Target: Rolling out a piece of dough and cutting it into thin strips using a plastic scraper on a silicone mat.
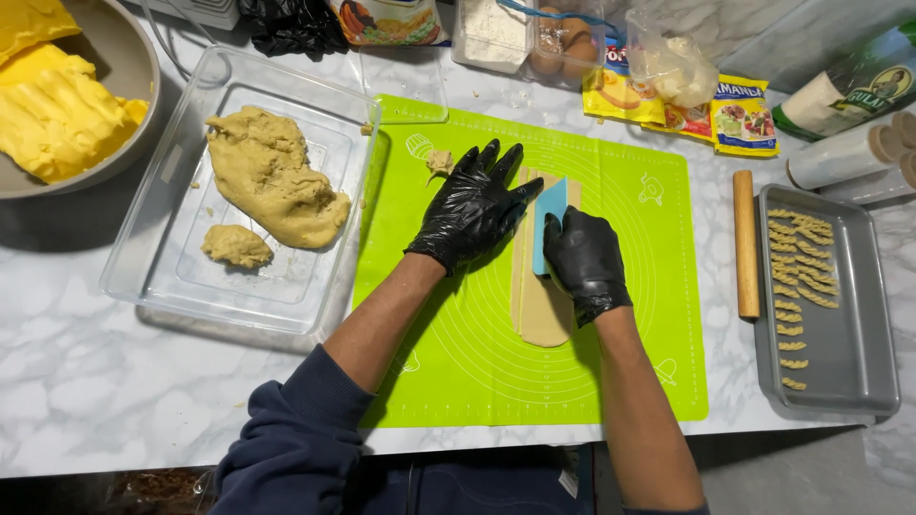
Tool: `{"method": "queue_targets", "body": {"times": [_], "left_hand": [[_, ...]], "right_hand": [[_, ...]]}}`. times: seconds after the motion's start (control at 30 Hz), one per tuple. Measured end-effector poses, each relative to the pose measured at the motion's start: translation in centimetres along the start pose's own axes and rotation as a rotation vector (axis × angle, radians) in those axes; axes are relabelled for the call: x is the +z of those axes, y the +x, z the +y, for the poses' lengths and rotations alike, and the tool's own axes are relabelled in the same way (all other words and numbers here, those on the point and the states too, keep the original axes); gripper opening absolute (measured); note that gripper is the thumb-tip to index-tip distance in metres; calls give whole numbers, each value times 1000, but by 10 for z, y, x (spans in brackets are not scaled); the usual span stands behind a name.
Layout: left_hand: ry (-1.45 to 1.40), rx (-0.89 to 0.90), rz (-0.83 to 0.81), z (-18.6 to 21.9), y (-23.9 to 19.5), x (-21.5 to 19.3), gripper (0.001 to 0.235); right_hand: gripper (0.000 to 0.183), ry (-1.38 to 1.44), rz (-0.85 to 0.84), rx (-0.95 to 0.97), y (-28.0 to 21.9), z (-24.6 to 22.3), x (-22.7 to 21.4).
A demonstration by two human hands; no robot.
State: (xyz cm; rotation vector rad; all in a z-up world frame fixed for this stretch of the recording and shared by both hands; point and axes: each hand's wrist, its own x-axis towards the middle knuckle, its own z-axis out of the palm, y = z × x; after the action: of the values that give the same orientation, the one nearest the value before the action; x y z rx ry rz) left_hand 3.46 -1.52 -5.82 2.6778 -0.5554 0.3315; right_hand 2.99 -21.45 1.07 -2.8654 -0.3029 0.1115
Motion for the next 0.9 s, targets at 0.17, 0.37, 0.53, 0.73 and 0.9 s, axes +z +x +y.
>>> {"method": "queue_targets", "body": {"times": [0.17, 0.37, 0.53, 0.73, 0.9], "left_hand": [[5, 13, 11, 0, 3, 3, 46], [-8, 12, 21, 0, 1, 3, 44], [-11, -1, 20, -1, 1, 5, 44], [-1, 9, 55, 0, 1, 4, 43], [1, 16, 62, -1, 1, 6, 43]], "right_hand": [[46, 38, -9, 27, -36, -15, -10], [46, 75, -4, 50, -37, -9, -6], [46, 82, -25, 22, -49, -10, -10], [50, 89, -57, 37, -75, -14, -13], [44, 49, -16, 52, -81, -22, -11]]}}
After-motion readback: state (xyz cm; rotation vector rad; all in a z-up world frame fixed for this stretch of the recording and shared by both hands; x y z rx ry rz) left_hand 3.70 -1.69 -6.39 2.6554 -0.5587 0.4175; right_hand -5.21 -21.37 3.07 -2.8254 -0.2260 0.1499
